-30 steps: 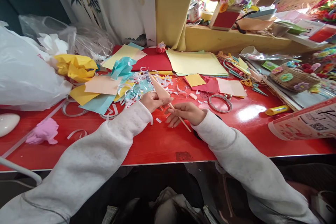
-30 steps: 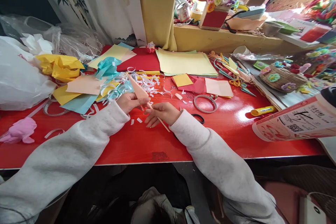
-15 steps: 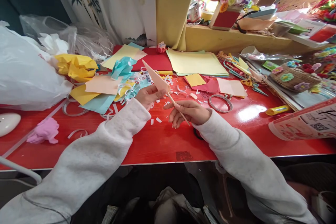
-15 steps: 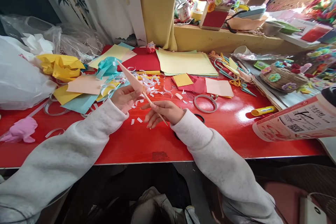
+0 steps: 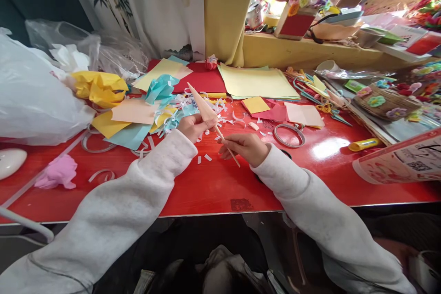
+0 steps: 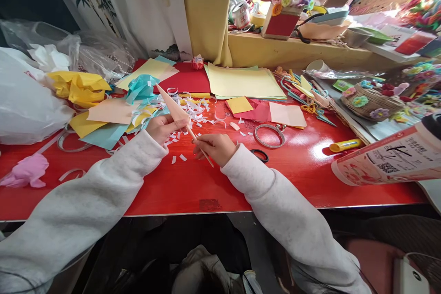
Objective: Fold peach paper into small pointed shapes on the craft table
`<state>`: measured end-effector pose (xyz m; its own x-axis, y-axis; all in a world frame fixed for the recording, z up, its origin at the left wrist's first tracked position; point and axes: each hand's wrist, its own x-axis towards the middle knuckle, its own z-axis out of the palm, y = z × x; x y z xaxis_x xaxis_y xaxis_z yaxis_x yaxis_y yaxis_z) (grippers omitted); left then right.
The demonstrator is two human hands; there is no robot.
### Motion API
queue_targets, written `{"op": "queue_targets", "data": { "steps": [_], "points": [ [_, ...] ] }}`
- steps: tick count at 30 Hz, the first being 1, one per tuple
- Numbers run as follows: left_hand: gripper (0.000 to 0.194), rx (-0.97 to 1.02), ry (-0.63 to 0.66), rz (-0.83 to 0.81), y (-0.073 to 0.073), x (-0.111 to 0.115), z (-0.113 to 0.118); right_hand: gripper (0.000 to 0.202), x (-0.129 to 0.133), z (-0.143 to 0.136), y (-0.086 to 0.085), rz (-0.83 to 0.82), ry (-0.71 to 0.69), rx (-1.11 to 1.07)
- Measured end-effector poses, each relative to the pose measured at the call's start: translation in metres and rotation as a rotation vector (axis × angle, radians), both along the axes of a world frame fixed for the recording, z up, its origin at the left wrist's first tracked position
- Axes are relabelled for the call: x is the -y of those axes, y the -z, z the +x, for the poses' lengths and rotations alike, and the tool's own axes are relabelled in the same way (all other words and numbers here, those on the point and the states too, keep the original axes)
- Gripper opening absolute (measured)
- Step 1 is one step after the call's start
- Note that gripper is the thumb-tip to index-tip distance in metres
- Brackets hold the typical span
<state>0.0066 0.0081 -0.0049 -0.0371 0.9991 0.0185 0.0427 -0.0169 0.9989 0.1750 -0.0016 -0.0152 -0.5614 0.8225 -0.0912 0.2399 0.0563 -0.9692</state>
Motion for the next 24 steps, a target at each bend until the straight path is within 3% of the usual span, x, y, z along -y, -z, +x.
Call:
{"op": "queue_targets", "data": {
  "steps": [7,10,12,15,17,21,24],
  "points": [
    [0.023,0.098,-0.101,-0.029,0.003,-0.006,-0.002,0.019,0.006,-0.002,0.006,0.634,0.175,0.230],
    [0.024,0.091,-0.105,-0.063,0.002,-0.005,0.000,0.016,0.009,-0.002,0.003,0.735,0.213,0.254],
    [0.029,0.065,-0.062,-0.055,0.002,-0.004,0.000,0.015,0.008,-0.002,0.000,0.610,0.239,0.177],
    [0.043,-0.052,0.067,0.012,0.004,-0.002,0.002,0.020,0.004,-0.001,-0.005,0.189,0.231,-0.083],
    [0.045,-0.208,0.170,0.051,0.005,0.001,0.004,0.023,-0.001,0.001,-0.007,-0.005,0.241,-0.274],
    [0.038,-0.433,0.380,-0.049,0.001,0.014,0.012,0.020,-0.006,0.003,-0.008,-0.022,0.283,-0.482],
    [0.038,-0.435,0.386,-0.100,-0.002,0.022,0.017,0.019,-0.004,0.001,-0.008,0.048,0.267,-0.457]
  ]
}}
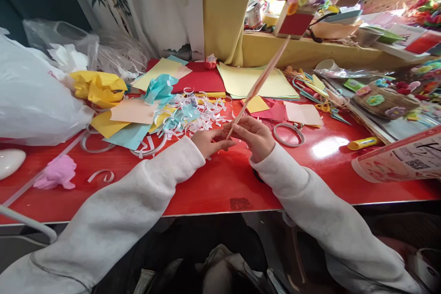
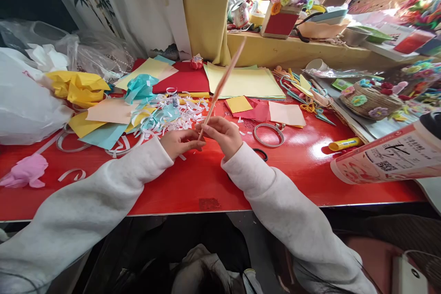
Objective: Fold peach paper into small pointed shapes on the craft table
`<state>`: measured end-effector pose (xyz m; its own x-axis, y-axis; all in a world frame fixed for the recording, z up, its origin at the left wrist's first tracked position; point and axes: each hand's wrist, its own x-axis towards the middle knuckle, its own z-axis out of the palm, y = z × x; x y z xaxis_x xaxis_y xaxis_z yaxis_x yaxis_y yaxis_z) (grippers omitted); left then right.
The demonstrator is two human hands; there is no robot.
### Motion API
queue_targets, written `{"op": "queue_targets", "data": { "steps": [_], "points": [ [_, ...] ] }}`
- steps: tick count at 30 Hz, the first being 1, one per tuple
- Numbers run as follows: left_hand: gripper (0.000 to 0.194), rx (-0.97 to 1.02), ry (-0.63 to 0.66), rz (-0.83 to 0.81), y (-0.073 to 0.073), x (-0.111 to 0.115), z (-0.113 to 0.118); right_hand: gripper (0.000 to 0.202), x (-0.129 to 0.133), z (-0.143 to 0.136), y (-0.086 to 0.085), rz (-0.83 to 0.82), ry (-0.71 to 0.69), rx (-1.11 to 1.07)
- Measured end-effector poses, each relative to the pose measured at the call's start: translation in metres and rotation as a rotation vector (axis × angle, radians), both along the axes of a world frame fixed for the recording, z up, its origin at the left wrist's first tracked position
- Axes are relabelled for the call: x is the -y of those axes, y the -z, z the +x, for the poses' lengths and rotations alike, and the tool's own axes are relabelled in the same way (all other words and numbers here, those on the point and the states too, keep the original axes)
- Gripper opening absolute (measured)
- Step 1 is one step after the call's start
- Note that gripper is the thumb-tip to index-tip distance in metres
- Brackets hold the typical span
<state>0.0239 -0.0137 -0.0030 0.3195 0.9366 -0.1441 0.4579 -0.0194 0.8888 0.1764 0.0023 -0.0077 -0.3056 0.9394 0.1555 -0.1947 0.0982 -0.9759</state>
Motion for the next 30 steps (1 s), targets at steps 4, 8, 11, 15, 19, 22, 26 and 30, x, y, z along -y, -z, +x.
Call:
{"op": "queue_targets", "data": {
  "steps": [4,8,11,15,19,22,26,30],
  "points": [
    [0.033,0.010,0.025,0.030,0.000,0.004,0.003,0.018,0.003,-0.003,0.000,0.084,0.038,0.130],
    [0.033,0.107,0.013,-0.026,0.003,0.003,0.002,0.015,0.006,-0.005,0.000,0.184,0.034,0.165],
    [0.031,0.164,0.050,-0.047,0.008,-0.001,0.001,0.015,0.008,-0.006,0.000,0.245,0.078,0.220],
    [0.027,0.195,0.050,0.007,0.014,-0.005,0.001,0.019,0.007,-0.005,0.004,0.232,0.025,0.308],
    [0.024,0.226,-0.008,-0.056,0.012,-0.002,0.003,0.024,0.006,-0.005,0.008,0.181,-0.088,0.313],
    [0.025,0.230,0.013,-0.061,0.011,0.000,0.003,0.023,0.008,-0.006,0.008,0.208,-0.092,0.328],
    [0.025,0.240,0.070,-0.022,0.015,-0.002,0.002,0.017,0.013,-0.006,0.007,0.368,-0.004,0.456],
    [0.030,0.263,0.108,-0.026,0.018,-0.006,0.001,0.011,0.016,-0.007,0.008,0.574,0.127,0.585]
  ]
}}
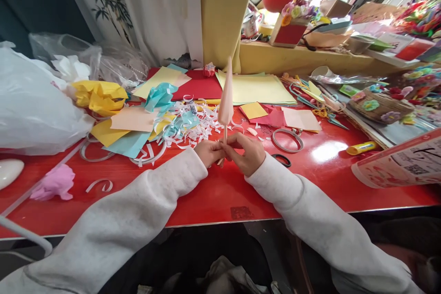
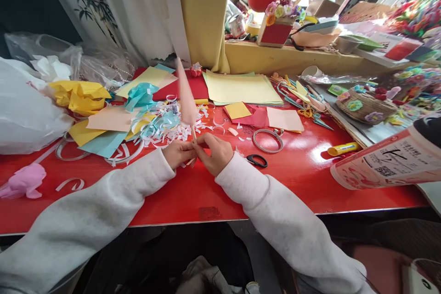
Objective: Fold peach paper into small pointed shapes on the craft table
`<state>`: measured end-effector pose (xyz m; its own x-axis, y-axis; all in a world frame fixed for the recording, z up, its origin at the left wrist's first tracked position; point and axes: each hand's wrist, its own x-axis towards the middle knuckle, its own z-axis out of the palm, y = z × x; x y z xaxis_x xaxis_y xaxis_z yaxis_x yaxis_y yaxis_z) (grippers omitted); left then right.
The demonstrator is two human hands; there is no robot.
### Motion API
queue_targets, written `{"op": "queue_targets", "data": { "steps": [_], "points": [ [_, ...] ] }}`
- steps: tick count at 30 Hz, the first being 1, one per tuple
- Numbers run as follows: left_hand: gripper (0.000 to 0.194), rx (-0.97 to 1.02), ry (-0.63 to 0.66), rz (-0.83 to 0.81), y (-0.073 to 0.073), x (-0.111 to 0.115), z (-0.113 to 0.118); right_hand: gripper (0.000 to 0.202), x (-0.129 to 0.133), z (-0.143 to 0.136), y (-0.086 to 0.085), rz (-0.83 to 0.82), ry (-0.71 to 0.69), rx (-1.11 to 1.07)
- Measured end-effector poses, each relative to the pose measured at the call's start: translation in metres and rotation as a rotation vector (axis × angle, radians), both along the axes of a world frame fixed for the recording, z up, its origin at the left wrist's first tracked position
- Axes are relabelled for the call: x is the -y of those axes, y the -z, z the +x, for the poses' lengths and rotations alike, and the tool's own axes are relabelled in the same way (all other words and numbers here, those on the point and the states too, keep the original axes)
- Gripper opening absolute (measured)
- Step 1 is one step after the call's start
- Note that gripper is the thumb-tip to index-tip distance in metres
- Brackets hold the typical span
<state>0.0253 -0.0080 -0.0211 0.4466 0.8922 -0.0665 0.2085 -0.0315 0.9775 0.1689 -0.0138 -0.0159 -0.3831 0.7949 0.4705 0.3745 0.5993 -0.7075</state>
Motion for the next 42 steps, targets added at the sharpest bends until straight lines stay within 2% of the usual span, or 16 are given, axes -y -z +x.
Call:
{"op": "queue_targets", "data": {
  "steps": [3,7,9,11,13,17,21,25,28,31,36,42],
  "points": [
    [0.030,-0.031,-0.031,-0.025,-0.001,0.000,0.000,0.010,-0.001,-0.002,0.001,0.026,0.046,-0.003],
    [0.034,-0.096,-0.048,0.026,-0.003,0.000,0.001,0.015,-0.008,-0.001,0.002,-0.140,0.077,-0.035],
    [0.033,-0.147,-0.035,0.102,-0.003,0.001,0.001,0.018,-0.013,0.001,0.003,-0.158,0.122,-0.043],
    [0.030,-0.223,-0.056,0.242,-0.001,0.001,0.001,0.020,-0.018,0.005,0.004,-0.124,0.188,-0.072],
    [0.032,-0.295,-0.077,0.454,0.001,0.002,0.001,0.022,-0.021,0.008,0.004,-0.141,0.227,-0.143],
    [0.036,-0.374,-0.027,0.863,0.007,0.000,-0.002,0.026,-0.024,0.011,0.000,-0.433,0.135,-0.388],
    [0.045,-0.420,-0.048,1.040,0.008,-0.002,-0.004,0.028,-0.026,0.013,-0.003,-0.666,0.069,-0.570],
    [0.028,-0.440,-0.078,1.055,0.003,-0.001,-0.006,0.032,-0.024,0.009,-0.003,-0.845,-0.133,-0.582],
    [0.023,-0.445,-0.112,1.037,-0.001,0.003,-0.007,0.029,-0.020,0.005,-0.003,-0.836,-0.212,-0.537],
    [0.024,-0.419,-0.130,0.993,-0.003,0.003,-0.008,0.028,-0.018,0.004,-0.002,-0.798,-0.195,-0.500],
    [0.014,-0.197,-0.151,0.978,-0.004,-0.001,-0.008,0.027,-0.016,0.001,-0.001,-0.725,-0.157,-0.368],
    [0.017,-0.013,-0.146,0.728,0.001,-0.007,-0.006,0.021,-0.011,-0.003,0.004,-0.587,-0.104,-0.335]
  ]
}}
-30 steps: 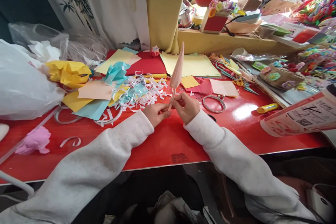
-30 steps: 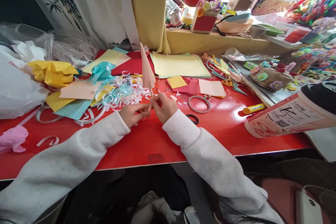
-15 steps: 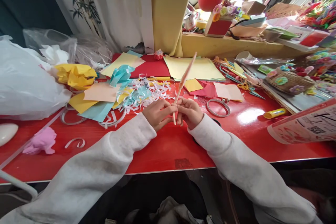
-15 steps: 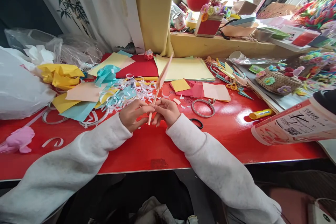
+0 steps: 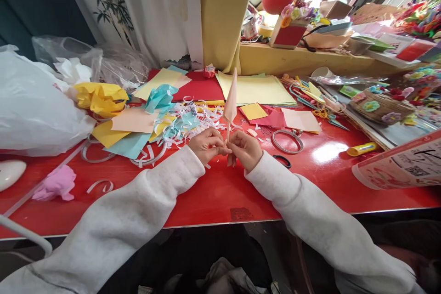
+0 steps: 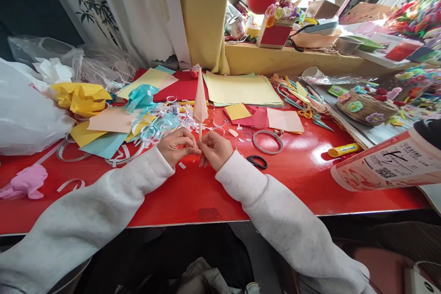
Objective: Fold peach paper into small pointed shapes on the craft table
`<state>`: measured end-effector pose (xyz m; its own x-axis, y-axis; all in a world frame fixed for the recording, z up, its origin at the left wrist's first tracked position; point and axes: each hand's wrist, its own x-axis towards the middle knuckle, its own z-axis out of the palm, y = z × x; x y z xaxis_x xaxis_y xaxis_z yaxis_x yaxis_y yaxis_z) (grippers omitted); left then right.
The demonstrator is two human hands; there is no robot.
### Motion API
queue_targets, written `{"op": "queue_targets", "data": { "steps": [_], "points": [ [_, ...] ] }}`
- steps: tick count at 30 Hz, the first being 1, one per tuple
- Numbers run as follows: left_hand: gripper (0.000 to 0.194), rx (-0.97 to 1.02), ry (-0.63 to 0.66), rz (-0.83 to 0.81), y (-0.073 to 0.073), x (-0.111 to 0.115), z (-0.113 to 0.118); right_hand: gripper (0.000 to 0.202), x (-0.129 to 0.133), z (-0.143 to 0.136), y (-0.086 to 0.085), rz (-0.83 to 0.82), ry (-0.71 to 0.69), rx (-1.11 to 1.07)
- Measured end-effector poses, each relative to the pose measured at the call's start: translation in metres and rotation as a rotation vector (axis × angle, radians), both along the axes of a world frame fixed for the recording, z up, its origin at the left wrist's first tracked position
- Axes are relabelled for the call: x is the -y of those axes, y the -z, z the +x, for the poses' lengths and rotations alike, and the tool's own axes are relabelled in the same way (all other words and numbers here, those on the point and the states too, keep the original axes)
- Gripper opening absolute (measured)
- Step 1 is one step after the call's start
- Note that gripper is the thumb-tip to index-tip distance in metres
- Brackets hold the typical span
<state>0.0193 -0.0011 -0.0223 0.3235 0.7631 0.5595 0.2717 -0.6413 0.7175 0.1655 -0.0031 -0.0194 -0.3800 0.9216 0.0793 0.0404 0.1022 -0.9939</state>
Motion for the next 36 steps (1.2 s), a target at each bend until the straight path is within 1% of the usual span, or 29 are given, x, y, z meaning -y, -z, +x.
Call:
{"op": "queue_targets", "data": {
  "steps": [2,5,7,9,11,13,15,18,22,25,28,30,34,36],
  "points": [
    [0.016,0.024,0.033,-0.070,0.000,-0.001,-0.001,0.021,0.001,-0.001,-0.001,0.031,0.007,0.009],
    [0.014,0.054,0.040,-0.162,-0.002,-0.001,-0.002,0.020,0.002,-0.002,-0.002,0.044,0.032,0.018],
    [0.014,0.091,0.041,-0.217,-0.003,-0.001,-0.003,0.021,0.001,-0.002,-0.003,0.039,0.078,-0.001],
    [0.016,0.141,0.088,-0.303,-0.004,-0.003,-0.003,0.024,-0.001,-0.002,-0.002,0.006,0.108,-0.046],
    [0.020,0.202,0.188,-0.404,-0.002,-0.006,-0.004,0.026,-0.005,-0.001,-0.001,-0.047,0.080,-0.096],
    [0.023,0.275,0.277,-0.481,-0.001,-0.008,-0.005,0.028,-0.008,0.001,-0.001,-0.093,0.016,-0.151],
    [0.024,0.347,0.310,-0.519,0.000,-0.009,-0.006,0.030,-0.010,0.002,-0.001,-0.108,-0.030,-0.193],
    [0.025,0.410,0.321,-0.591,0.001,-0.009,-0.005,0.030,-0.010,0.002,-0.002,-0.105,-0.021,-0.212],
    [0.025,0.423,0.303,-0.654,0.005,-0.010,-0.002,0.023,-0.006,-0.003,-0.003,-0.125,0.058,-0.195],
    [0.025,0.414,0.293,-0.683,0.008,-0.010,0.001,0.019,-0.004,-0.006,0.000,-0.106,0.117,-0.143],
    [0.025,0.420,0.272,-0.699,0.006,-0.008,0.003,0.019,-0.005,-0.006,0.006,-0.058,0.164,-0.087],
    [0.023,0.429,0.261,-0.687,0.004,-0.008,0.003,0.023,-0.007,-0.005,0.010,-0.027,0.148,-0.073],
    [0.024,0.422,0.265,-0.670,0.004,-0.008,0.001,0.029,-0.009,-0.005,0.013,0.021,0.068,-0.097],
    [0.024,0.398,0.249,-0.684,0.004,-0.009,0.000,0.028,-0.009,-0.004,0.013,0.035,0.099,-0.077]
  ]
}}
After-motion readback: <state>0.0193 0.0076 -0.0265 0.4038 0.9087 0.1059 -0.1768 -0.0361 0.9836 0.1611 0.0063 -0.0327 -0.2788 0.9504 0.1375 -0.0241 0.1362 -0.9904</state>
